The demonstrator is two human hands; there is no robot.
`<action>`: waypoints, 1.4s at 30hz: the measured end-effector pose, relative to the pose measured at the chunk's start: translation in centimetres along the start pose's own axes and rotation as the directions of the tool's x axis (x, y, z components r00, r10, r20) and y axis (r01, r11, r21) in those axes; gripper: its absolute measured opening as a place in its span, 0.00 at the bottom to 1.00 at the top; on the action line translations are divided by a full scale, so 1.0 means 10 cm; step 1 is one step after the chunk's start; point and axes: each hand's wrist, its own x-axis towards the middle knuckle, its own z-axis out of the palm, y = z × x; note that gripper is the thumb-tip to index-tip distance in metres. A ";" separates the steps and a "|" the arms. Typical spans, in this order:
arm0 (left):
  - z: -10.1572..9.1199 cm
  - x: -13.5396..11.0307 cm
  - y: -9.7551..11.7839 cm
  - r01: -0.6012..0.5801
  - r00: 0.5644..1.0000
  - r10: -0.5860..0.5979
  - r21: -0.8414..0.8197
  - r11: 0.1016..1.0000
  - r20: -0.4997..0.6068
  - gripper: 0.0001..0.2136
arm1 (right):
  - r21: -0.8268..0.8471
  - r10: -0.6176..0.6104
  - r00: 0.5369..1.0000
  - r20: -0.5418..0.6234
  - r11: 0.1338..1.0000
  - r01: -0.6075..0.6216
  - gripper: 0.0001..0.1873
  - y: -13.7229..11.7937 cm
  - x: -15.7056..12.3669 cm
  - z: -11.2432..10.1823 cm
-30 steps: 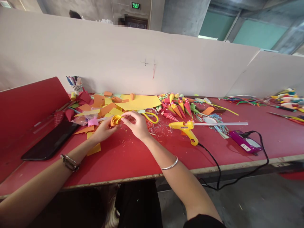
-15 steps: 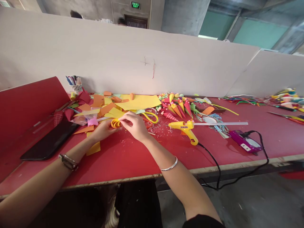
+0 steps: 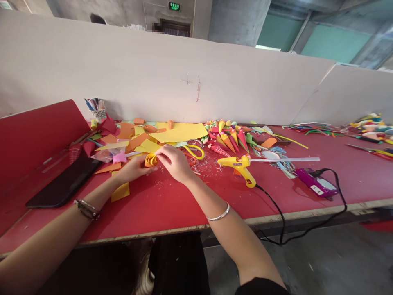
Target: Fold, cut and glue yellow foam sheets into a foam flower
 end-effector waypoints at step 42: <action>0.01 0.00 -0.03 0.029 0.979 0.036 0.311 0.950 -0.201 0.05 | -0.057 0.025 0.999 0.029 0.998 -0.023 0.07 0.07 -0.03 0.05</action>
